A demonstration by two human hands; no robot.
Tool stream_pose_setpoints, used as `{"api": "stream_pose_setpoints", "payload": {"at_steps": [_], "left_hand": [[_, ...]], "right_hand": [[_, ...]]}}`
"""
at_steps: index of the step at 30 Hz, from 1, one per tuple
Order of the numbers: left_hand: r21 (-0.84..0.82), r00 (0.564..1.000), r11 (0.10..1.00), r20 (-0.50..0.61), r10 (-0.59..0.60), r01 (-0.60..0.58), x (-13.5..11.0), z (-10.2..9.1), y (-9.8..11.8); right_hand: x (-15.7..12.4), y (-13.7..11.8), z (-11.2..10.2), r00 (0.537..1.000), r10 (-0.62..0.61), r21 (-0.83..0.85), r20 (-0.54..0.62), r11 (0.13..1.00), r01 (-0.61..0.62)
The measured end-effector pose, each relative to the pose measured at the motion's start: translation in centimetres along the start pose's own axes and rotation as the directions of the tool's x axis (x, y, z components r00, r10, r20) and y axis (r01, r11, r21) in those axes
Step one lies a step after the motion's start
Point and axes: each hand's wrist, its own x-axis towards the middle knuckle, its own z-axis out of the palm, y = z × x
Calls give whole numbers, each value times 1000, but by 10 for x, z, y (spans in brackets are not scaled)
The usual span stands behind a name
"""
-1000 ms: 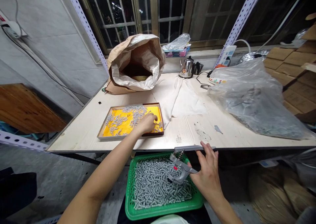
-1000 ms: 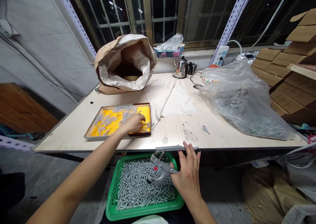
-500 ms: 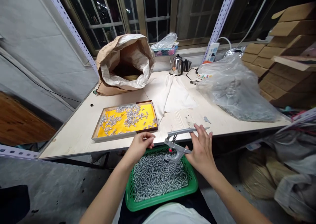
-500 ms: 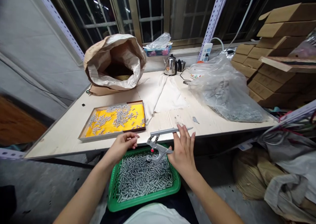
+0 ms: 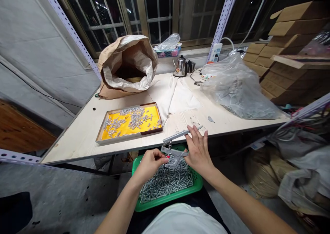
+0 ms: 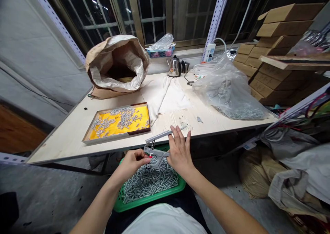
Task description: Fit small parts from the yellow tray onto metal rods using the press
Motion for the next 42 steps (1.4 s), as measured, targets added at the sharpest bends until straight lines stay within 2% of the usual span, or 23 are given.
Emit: {"api": "stream_pose_setpoints", "payload": {"at_steps": [5,9,18,25,37,39,42], "left_hand": [[73,989,997,145,-41,30,4,-8,12],[23,966,998,250,-64,60,3,-8,17],[0,952,995,291,-91,95,-2,-7,14],[-84,969,995,245,-32,54,-10,-8,19],[-148,965,987,262,-29,70,-25,-15,22],[-168,977,984,212,-21,57,-27,-18,22],[-218,998,976,52,-20,31,-30,-19,17]], "right_hand": [[-4,-3,1,1000,12,-5,3,1000,-12],[-6,-6,2,1000,3,0,-7,1000,-3],[-11,-11,5,1000,11,60,-16,998,-10],[-8,-14,2,999,51,78,-10,996,-50],[-2,-15,-4,998,-25,69,-65,997,29],[-1,-9,0,992,-61,98,-111,993,72],[-1,1,7,978,-144,118,-153,980,162]]}}
